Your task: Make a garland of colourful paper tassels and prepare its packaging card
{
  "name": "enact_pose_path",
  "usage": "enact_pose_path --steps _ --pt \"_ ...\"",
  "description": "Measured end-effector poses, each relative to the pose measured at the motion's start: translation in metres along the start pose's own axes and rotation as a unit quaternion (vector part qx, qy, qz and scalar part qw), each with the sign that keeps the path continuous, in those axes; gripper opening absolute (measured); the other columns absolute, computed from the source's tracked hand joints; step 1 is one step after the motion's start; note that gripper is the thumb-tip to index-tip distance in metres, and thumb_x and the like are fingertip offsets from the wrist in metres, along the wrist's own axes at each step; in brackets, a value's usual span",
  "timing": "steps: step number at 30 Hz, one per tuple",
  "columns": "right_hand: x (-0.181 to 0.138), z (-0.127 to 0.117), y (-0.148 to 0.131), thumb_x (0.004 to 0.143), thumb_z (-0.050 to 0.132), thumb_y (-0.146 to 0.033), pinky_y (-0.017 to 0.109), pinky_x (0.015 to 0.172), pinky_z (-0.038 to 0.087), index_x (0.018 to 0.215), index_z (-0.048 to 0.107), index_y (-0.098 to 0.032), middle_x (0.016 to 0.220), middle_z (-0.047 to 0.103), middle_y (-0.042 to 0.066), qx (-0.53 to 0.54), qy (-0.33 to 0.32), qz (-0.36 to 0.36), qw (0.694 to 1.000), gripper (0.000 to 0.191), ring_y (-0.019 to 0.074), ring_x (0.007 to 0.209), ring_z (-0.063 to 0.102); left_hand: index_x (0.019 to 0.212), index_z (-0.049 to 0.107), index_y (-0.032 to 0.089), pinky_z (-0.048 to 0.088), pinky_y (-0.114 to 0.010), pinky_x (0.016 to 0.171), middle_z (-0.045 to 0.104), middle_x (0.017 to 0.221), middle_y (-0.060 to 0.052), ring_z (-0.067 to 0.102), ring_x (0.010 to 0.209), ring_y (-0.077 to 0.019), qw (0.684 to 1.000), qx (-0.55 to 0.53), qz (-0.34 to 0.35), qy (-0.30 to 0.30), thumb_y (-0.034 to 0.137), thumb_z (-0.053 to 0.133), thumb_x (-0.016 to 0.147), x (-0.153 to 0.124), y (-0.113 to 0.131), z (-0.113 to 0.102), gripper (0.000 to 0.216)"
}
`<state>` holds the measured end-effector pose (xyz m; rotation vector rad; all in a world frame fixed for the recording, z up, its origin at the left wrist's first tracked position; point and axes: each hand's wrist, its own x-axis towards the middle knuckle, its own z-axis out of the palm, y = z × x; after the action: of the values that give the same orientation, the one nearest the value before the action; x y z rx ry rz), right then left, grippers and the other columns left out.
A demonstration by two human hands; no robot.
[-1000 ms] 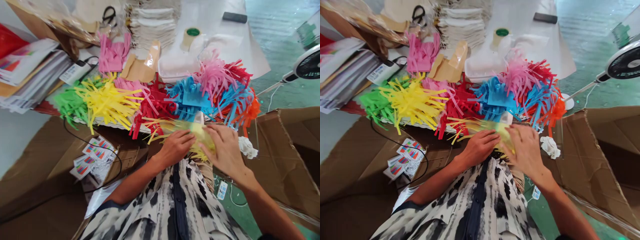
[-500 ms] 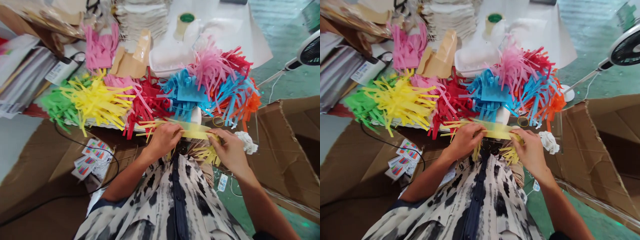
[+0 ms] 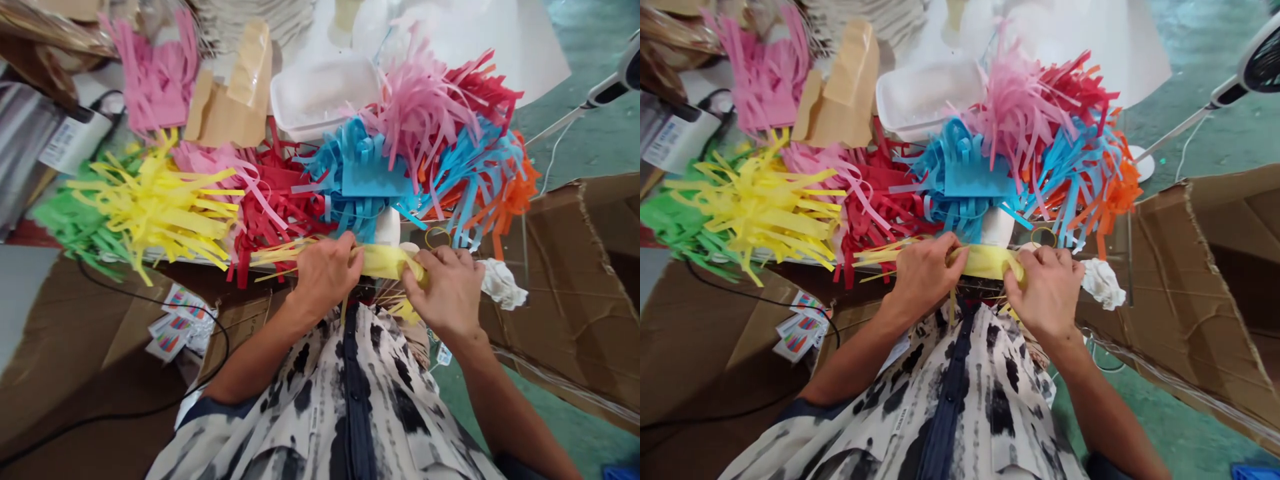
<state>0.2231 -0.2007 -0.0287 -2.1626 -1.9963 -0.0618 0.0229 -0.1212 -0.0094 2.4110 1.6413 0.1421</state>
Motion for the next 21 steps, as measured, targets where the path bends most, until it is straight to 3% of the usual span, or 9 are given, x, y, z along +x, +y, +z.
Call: enact_pose_path --steps 7,21 --pt "0.002 0.003 0.004 0.101 0.059 -0.046 0.038 0.08 0.034 0.09 0.068 -0.022 0.088 0.068 0.006 0.141 0.038 0.039 0.989 0.028 0.0257 0.091 0.058 0.094 0.07 0.023 0.035 -0.033 0.066 0.075 0.082 -0.003 0.072 0.081 -0.0229 0.999 -0.027 0.028 0.003 0.036 0.064 0.101 -0.001 -0.005 0.002 0.017" --pt "0.0 0.01 0.001 0.101 0.056 -0.043 0.039 0.077 0.026 0.086 0.068 -0.02 0.088 0.065 0.009 0.02 0.036 0.048 0.998 0.03 0.0283 0.094 0.053 0.097 0.072 0.022 0.036 -0.032 0.064 0.073 0.075 -0.004 0.07 0.072 -0.0235 1.0 -0.01 0.004 -0.016 0.037 0.062 0.101 0.004 -0.004 0.001 0.018"
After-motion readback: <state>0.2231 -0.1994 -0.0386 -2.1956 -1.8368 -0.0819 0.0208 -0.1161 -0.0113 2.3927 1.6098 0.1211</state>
